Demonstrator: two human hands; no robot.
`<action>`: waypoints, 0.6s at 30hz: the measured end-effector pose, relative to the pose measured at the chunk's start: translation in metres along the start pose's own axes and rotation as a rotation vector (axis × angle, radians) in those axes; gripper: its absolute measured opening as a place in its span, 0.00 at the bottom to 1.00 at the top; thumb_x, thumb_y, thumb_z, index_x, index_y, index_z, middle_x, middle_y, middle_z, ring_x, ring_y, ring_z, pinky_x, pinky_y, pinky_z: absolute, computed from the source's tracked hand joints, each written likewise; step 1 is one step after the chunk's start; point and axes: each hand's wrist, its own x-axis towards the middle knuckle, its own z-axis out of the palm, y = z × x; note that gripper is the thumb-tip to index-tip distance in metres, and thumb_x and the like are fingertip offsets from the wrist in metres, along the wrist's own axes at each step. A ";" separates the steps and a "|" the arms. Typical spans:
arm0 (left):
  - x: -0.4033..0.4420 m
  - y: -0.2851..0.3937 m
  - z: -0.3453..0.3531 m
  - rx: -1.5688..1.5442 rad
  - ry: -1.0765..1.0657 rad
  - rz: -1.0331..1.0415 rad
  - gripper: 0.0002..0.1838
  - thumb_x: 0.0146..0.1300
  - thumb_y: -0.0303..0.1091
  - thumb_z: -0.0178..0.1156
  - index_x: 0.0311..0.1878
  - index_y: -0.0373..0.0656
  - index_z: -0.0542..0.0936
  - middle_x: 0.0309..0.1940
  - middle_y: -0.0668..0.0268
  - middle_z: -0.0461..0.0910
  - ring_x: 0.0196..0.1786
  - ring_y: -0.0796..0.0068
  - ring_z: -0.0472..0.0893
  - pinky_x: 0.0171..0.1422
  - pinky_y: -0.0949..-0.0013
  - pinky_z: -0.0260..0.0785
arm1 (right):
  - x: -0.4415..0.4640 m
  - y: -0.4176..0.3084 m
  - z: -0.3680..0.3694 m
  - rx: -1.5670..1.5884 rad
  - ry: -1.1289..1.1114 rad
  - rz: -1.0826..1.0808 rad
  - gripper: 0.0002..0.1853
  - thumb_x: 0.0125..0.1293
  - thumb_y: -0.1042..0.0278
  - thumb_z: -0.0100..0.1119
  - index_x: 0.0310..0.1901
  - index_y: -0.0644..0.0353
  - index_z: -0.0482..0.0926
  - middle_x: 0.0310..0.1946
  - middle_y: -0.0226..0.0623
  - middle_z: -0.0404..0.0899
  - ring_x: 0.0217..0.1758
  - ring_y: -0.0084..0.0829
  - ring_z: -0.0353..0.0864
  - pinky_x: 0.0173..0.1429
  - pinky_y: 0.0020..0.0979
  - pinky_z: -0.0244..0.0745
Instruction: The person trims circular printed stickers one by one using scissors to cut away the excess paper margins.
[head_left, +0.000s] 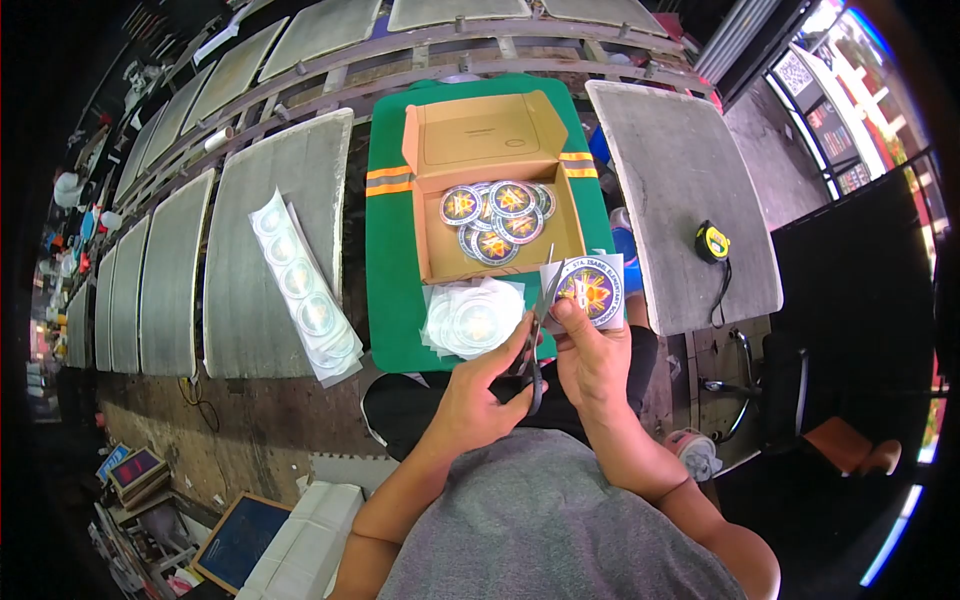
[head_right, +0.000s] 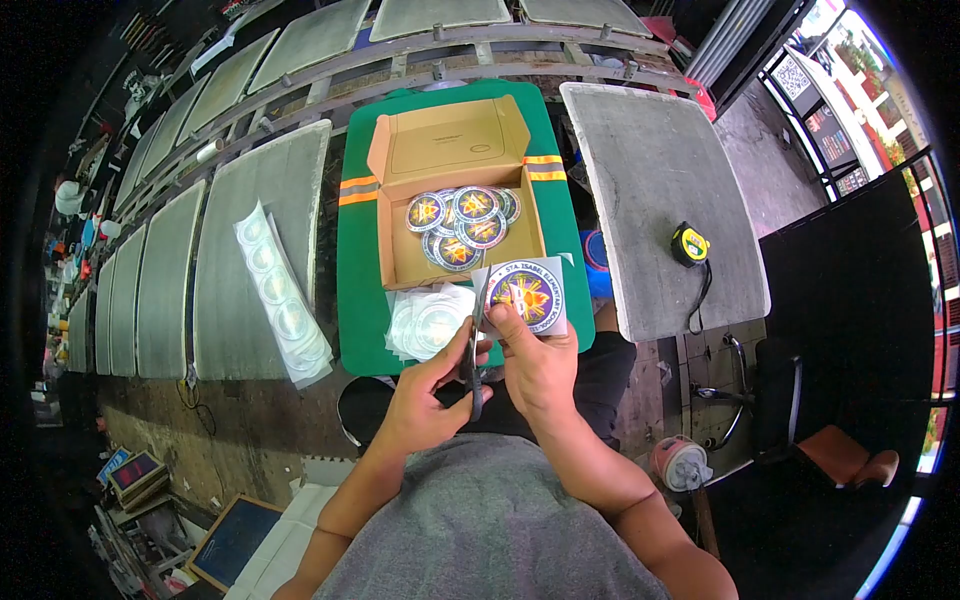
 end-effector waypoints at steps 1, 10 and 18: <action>0.000 -0.002 0.003 -0.017 0.030 0.006 0.44 0.58 0.20 0.69 0.78 0.39 0.62 0.60 0.52 0.80 0.60 0.68 0.81 0.67 0.66 0.71 | -0.001 -0.001 0.001 -0.004 0.004 0.006 0.13 0.68 0.78 0.67 0.53 0.62 0.80 0.46 0.36 0.85 0.45 0.28 0.85 0.46 0.32 0.81; -0.002 -0.001 0.009 -0.144 0.057 -0.050 0.44 0.61 0.21 0.68 0.80 0.42 0.59 0.58 0.53 0.82 0.58 0.71 0.82 0.66 0.66 0.73 | 0.000 0.003 -0.007 0.014 0.011 0.028 0.13 0.67 0.79 0.68 0.51 0.64 0.81 0.46 0.37 0.86 0.46 0.28 0.86 0.49 0.31 0.82; -0.003 0.002 0.009 -0.172 0.029 -0.089 0.44 0.62 0.19 0.66 0.80 0.44 0.58 0.58 0.53 0.82 0.57 0.71 0.83 0.66 0.65 0.74 | 0.001 0.001 -0.007 -0.001 0.014 0.015 0.13 0.67 0.80 0.68 0.51 0.65 0.81 0.46 0.37 0.85 0.47 0.28 0.85 0.52 0.32 0.82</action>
